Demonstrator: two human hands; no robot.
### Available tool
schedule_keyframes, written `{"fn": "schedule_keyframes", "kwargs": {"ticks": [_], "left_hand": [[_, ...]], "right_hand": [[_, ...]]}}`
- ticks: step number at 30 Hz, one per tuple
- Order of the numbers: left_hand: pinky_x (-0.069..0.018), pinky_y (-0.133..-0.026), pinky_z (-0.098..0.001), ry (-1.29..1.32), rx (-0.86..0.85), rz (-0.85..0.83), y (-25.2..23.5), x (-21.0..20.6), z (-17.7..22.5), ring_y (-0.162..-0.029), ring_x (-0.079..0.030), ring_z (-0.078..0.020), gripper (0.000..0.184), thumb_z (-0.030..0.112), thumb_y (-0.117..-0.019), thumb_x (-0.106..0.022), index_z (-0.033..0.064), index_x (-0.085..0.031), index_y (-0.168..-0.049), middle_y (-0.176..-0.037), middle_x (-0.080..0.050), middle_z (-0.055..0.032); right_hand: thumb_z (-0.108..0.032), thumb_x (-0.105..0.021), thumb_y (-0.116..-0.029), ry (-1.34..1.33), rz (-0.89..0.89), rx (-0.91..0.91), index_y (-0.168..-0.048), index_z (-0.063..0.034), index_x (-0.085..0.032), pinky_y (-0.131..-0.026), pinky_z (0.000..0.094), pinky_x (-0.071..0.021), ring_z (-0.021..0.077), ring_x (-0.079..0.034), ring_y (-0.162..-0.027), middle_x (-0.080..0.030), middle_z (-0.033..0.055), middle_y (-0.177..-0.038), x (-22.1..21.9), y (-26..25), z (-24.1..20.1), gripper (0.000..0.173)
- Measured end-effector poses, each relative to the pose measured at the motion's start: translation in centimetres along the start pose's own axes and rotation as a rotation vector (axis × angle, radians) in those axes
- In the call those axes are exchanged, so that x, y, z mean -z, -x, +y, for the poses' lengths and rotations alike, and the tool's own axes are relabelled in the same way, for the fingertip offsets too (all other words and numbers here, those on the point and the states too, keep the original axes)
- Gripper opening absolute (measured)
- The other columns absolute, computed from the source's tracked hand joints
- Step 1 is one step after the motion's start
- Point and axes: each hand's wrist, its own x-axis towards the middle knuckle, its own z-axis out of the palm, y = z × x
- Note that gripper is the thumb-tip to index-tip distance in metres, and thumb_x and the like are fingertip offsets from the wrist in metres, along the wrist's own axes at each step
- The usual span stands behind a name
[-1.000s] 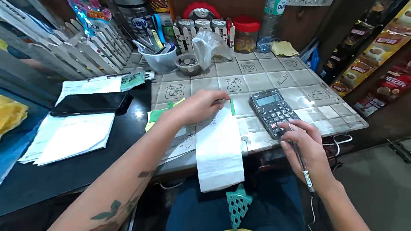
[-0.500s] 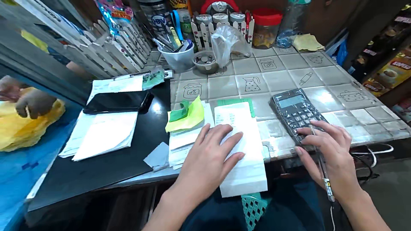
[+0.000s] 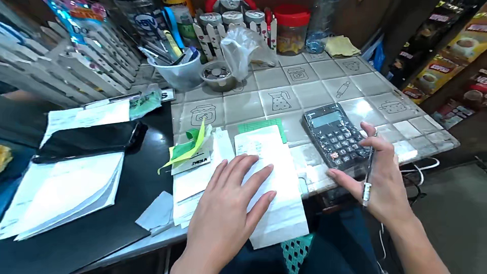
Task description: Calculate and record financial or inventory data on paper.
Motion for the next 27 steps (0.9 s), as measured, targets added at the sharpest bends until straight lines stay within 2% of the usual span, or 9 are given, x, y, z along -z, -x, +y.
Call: {"fn": "schedule_keyframes", "kwargs": {"ticks": [4,6,8,12,15,20,23,27], "left_hand": [[-0.0378,-0.116,-0.0601,0.015,0.001,0.003,0.0,-0.1,0.0,-0.142,-0.05,-0.0261,0.049,0.059,-0.1025,-0.042,0.0324,-0.069,-0.133,-0.146,-0.059,-0.003],[-0.038,-0.115,-0.0607,0.015,-0.001,-0.002,0.0,0.0,0.0,-0.141,-0.051,-0.0267,0.048,0.059,-0.1024,-0.042,0.0323,-0.069,-0.133,-0.146,-0.059,-0.0036],[-0.038,-0.115,-0.0615,0.021,-0.004,-0.003,-0.1,0.0,0.0,-0.14,-0.051,-0.0277,0.048,0.058,-0.1024,-0.043,0.0311,-0.069,-0.133,-0.145,-0.059,-0.0051],[-0.0388,-0.114,-0.0619,0.026,-0.003,0.0,-0.1,0.0,-0.1,-0.139,-0.052,-0.0287,0.048,0.058,-0.102,-0.043,0.0306,-0.07,-0.132,-0.144,-0.06,-0.0059],[-0.0384,-0.115,-0.0606,0.019,0.0,-0.01,-0.1,0.0,-0.1,-0.14,-0.051,-0.0286,0.048,0.058,-0.102,-0.043,0.0315,-0.069,-0.132,-0.145,-0.059,-0.0056],[-0.0391,-0.115,-0.0595,0.024,0.001,-0.018,-0.1,0.1,-0.1,-0.139,-0.051,-0.0294,0.048,0.057,-0.1018,-0.044,0.0306,-0.069,-0.133,-0.144,-0.06,-0.0068],[-0.0393,-0.115,-0.0581,0.027,0.001,-0.027,-0.2,0.2,-0.1,-0.14,-0.051,-0.0292,0.048,0.057,-0.1018,-0.045,0.0295,-0.07,-0.132,-0.144,-0.06,-0.0067],[-0.0399,-0.114,-0.0586,0.03,-0.005,-0.028,-0.2,0.2,-0.1,-0.139,-0.052,-0.0304,0.048,0.057,-0.1019,-0.045,0.0284,-0.07,-0.132,-0.142,-0.06,-0.0085]], "right_hand": [[-0.069,-0.073,-0.0814,-0.011,0.022,0.004,-0.131,-0.0185,-0.048,-0.111,0.0594,-0.0371,0.0251,-0.045,-0.144,-0.047,0.007,-0.156,-0.1,1.0,-0.7,0.074],[-0.063,-0.069,-0.0876,-0.04,0.049,0.051,-0.128,-0.0218,-0.049,-0.115,0.0602,-0.0321,0.0273,-0.04,-0.147,-0.052,0.0033,-0.151,0.0,1.2,-0.5,0.061],[-0.056,-0.065,-0.0942,-0.05,0.066,0.099,-0.121,-0.0228,-0.052,-0.118,0.0569,-0.0257,0.0254,-0.039,-0.146,-0.059,-0.002,-0.144,0.3,0.9,-0.2,0.044],[-0.045,-0.052,-0.1035,-0.026,0.007,0.173,-0.11,-0.0228,-0.059,-0.117,0.0571,-0.0231,0.0211,-0.042,-0.144,-0.066,-0.007,-0.132,0.6,0.2,0.0,0.024],[-0.04,-0.048,-0.105,-0.022,-0.023,0.183,-0.104,-0.0225,-0.063,-0.117,0.0562,-0.0232,0.0201,-0.044,-0.142,-0.069,-0.0071,-0.127,0.7,-0.1,0.2,0.023],[-0.042,-0.047,-0.1054,-0.039,0.033,0.142,-0.108,-0.0225,-0.059,-0.117,0.0521,-0.0268,0.0195,-0.046,-0.138,-0.067,-0.0066,-0.125,1.5,0.5,0.8,0.023],[-0.039,-0.047,-0.105,-0.017,0.02,0.153,-0.104,-0.0214,-0.061,-0.115,0.0528,-0.0283,0.0197,-0.048,-0.136,-0.068,-0.0055,-0.121,1.3,0.7,1.1,0.023],[-0.04,-0.048,-0.1049,-0.049,-0.024,0.166,-0.109,-0.0222,-0.06,-0.119,0.0528,-0.0258,0.0179,-0.045,-0.141,-0.066,-0.007,-0.129,1.1,0.1,0.4,0.022]]}}
